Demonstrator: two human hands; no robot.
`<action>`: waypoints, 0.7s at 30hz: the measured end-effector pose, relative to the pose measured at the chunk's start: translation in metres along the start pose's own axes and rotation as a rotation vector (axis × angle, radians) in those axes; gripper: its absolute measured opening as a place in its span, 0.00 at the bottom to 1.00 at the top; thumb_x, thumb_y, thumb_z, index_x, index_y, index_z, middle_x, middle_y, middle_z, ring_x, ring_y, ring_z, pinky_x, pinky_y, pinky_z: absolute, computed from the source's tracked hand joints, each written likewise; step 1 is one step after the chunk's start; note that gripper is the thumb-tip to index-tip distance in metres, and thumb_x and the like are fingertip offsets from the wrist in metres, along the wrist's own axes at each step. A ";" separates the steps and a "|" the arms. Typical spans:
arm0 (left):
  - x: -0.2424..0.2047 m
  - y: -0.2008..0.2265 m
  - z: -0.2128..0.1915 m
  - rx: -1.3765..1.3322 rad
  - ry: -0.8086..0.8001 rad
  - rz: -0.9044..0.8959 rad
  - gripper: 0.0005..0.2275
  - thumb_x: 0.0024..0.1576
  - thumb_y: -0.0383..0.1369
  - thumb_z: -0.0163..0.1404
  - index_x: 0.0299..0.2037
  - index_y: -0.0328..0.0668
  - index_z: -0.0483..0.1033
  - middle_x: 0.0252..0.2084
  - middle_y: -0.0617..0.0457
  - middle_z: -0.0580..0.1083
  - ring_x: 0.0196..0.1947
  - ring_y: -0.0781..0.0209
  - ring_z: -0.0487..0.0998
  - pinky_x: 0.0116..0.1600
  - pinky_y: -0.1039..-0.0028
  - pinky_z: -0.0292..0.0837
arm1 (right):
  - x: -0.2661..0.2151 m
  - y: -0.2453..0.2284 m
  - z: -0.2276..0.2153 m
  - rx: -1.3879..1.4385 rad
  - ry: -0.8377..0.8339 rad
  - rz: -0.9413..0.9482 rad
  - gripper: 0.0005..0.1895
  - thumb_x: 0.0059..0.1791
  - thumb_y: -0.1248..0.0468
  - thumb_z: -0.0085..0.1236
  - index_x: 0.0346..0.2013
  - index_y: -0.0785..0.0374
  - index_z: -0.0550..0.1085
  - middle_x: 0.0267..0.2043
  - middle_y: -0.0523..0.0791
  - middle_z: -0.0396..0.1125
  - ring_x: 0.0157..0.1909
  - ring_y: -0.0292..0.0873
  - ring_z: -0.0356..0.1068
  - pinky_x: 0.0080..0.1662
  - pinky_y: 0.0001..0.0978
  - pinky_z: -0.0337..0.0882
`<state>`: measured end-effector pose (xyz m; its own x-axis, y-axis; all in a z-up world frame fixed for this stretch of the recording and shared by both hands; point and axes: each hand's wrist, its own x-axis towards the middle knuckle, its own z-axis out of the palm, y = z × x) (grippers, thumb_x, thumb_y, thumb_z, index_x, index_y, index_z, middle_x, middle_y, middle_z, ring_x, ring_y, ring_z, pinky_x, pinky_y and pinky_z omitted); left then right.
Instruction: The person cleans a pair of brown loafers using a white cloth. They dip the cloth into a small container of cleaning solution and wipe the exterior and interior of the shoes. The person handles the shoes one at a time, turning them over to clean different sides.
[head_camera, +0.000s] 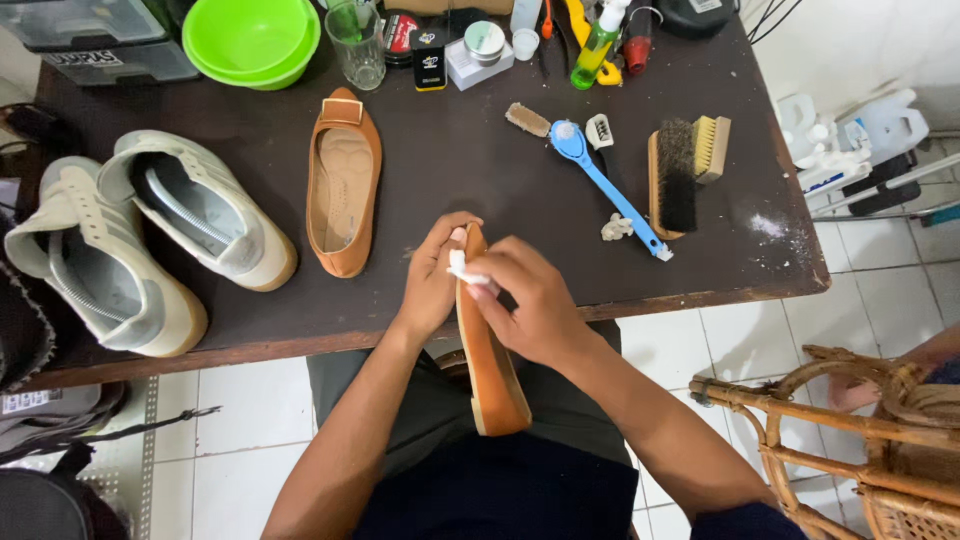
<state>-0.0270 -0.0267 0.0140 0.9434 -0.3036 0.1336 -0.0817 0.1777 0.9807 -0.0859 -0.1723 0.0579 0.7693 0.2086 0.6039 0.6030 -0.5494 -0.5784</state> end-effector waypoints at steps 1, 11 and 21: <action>0.001 0.001 0.001 -0.003 -0.002 0.002 0.12 0.68 0.31 0.36 0.51 0.45 0.76 0.34 0.50 0.72 0.35 0.62 0.70 0.44 0.72 0.68 | 0.002 0.004 0.001 -0.005 0.000 0.000 0.10 0.54 0.60 0.52 0.45 0.61 0.76 0.36 0.47 0.65 0.34 0.50 0.69 0.38 0.42 0.71; -0.003 0.007 -0.002 0.050 -0.012 0.005 0.14 0.68 0.32 0.33 0.53 0.45 0.74 0.34 0.47 0.73 0.36 0.58 0.72 0.48 0.65 0.71 | -0.005 -0.009 0.002 -0.084 0.056 0.044 0.05 0.50 0.71 0.56 0.32 0.61 0.78 0.28 0.44 0.64 0.25 0.45 0.68 0.29 0.33 0.70; 0.000 0.008 -0.002 0.177 -0.030 0.020 0.15 0.67 0.32 0.34 0.55 0.47 0.75 0.38 0.40 0.74 0.40 0.52 0.73 0.51 0.57 0.72 | 0.017 0.007 0.017 -0.111 0.106 0.072 0.05 0.52 0.73 0.52 0.38 0.65 0.75 0.33 0.50 0.65 0.35 0.59 0.72 0.37 0.45 0.71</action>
<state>-0.0271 -0.0232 0.0220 0.9312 -0.3298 0.1551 -0.1582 0.0175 0.9872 -0.0650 -0.1592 0.0543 0.7797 0.0819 0.6208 0.5152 -0.6474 -0.5616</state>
